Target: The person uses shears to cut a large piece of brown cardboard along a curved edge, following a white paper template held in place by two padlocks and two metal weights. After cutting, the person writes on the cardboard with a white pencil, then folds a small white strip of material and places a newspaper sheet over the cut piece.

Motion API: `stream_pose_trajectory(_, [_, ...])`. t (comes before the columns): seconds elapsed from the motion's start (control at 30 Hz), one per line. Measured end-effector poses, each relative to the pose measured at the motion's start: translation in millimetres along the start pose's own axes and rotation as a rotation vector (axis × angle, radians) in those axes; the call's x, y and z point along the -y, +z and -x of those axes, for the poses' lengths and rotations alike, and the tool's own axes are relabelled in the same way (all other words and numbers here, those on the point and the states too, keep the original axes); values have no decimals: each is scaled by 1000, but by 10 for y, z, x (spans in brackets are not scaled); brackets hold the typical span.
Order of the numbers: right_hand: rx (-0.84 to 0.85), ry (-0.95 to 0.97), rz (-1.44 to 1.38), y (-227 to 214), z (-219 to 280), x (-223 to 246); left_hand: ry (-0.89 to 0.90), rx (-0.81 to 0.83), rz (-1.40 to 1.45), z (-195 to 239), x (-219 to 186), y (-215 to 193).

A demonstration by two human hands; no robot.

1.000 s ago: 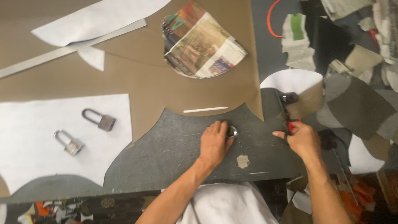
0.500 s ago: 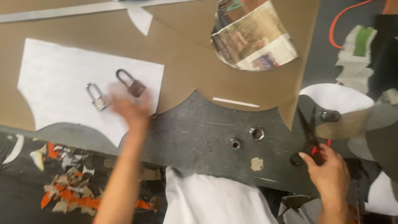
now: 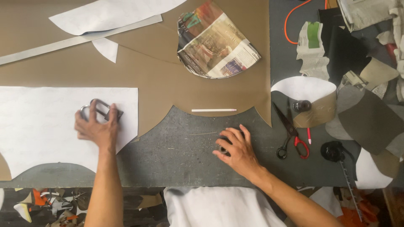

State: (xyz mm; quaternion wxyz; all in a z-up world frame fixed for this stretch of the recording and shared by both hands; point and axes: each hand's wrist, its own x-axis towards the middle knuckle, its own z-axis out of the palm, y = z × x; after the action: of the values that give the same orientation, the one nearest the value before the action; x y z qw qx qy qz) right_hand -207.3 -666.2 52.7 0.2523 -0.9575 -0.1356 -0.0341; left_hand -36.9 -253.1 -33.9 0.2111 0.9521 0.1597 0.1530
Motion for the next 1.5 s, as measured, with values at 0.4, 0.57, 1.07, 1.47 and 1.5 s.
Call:
stream_pose_trajectory(0.4, [-209,272,113,-402,387,-866,262,136,138,1239,-1011,-130])
stream_pose_trajectory(0.57, [-276,213,169,-608,195,-601,276,262,303,2107,-1821,-237])
stream_pose_trajectory(1.07, [-89,4,58,-140,-641,-455,253,103,187,637,-675,-576])
stream_pose_trajectory(1.47, [-102,509,-1054,-191,-448,-113,-43,547,432,205,-301,-675])
stream_pose_trajectory(1.5, [-139,522,-1132,-155,-445,-32,-57,586,505,117,-259,-665])
